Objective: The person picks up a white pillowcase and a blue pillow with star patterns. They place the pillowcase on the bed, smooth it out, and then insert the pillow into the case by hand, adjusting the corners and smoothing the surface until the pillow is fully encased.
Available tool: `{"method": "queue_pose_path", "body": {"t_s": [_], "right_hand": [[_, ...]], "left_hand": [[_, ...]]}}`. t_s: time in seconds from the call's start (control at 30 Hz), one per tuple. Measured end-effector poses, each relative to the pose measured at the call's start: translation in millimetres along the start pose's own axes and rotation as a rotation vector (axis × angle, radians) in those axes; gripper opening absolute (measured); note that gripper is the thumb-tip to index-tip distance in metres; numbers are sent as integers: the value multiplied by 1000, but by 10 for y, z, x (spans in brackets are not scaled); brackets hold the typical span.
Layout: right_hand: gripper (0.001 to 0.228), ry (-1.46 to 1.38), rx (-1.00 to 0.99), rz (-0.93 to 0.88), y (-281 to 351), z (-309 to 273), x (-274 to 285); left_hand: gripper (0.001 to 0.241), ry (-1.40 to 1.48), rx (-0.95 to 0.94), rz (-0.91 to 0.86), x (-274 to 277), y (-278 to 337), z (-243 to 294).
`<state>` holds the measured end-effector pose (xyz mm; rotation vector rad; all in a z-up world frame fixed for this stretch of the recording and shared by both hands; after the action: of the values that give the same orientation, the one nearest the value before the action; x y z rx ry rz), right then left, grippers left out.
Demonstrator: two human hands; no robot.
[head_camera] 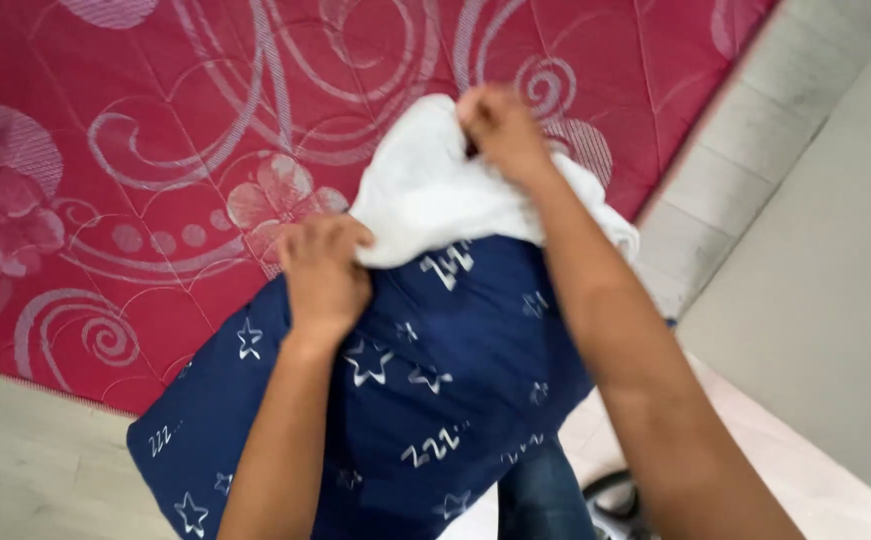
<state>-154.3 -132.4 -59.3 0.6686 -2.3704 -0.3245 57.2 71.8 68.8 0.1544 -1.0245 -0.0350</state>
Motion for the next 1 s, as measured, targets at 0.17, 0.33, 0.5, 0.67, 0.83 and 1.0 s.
{"method": "queue_pose_path", "body": {"t_s": [0.17, 0.33, 0.5, 0.67, 0.83, 1.0], "right_hand": [[57, -60, 236, 363, 1249, 214, 1285], [98, 214, -97, 248, 1881, 1112, 1010], [68, -94, -383, 297, 1641, 1739, 523], [45, -1280, -611, 395, 1539, 1419, 651], [36, -928, -530, 499, 1628, 1773, 285], [27, -642, -456, 570, 1873, 1517, -52]], "left_hand": [[47, -387, -47, 330, 409, -98, 840], [32, -29, -484, -302, -561, 361, 2333], [81, -232, -627, -251, -1929, 514, 2625], [20, -102, -392, -591, -1814, 293, 2275], [43, 198, -231, -44, -221, -189, 2073], [44, 77, -304, 559, 369, -825, 1819]]}}
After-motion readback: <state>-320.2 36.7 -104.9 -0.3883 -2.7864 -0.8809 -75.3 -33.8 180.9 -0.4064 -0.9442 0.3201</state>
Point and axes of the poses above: each hand's wrist, its own y-axis away from the middle knuckle, its own x-axis out of the back of the hand, z = x × y, the point moved 3 cm from there along -y, towards the middle knuckle, and after that the axes turned 2 degrees about y, right-handed, at the moved point
